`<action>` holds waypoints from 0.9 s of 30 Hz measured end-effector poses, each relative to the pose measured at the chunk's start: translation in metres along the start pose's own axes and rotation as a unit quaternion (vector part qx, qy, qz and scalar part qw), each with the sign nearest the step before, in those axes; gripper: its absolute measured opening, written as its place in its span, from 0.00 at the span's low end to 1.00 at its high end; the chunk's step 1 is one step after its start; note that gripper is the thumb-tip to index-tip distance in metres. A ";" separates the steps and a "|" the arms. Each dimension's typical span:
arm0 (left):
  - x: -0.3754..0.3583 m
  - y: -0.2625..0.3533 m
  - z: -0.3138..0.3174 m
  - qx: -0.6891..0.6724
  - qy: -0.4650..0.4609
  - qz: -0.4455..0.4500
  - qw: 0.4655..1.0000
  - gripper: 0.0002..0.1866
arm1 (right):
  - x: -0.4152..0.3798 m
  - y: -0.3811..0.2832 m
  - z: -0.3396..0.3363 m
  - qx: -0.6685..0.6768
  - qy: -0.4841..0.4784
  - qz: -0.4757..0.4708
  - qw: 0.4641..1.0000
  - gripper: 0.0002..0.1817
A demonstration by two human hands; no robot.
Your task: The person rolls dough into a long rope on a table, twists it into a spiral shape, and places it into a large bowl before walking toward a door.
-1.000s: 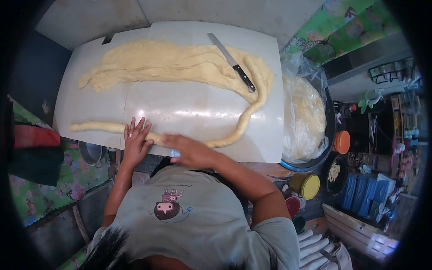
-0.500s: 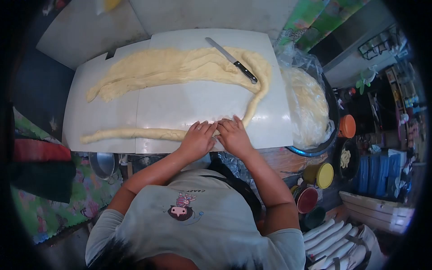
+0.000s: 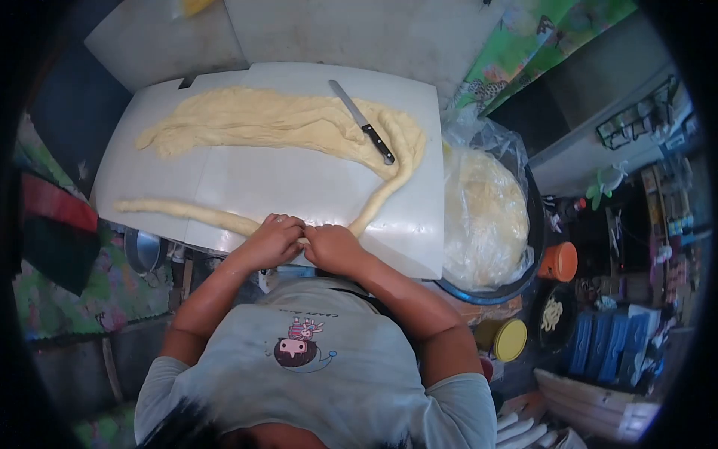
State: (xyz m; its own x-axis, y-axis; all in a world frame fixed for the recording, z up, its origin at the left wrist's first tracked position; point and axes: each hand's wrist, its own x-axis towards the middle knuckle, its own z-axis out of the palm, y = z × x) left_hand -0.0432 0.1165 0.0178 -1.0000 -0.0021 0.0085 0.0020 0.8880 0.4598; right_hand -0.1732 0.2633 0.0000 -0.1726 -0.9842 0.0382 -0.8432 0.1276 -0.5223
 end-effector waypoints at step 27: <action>-0.002 0.014 0.034 0.033 0.249 -0.094 0.963 0.15 | -0.035 0.061 -0.130 0.657 0.067 -0.111 0.743 0.30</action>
State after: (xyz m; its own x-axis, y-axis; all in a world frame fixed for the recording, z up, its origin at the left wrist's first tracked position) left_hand -0.0414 0.1441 -0.0057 -0.8549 -0.3708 0.3629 -0.1947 0.8777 0.4379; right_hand -0.2848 0.3215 0.0772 -0.2275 -0.9309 0.2858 0.3504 -0.3521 -0.8679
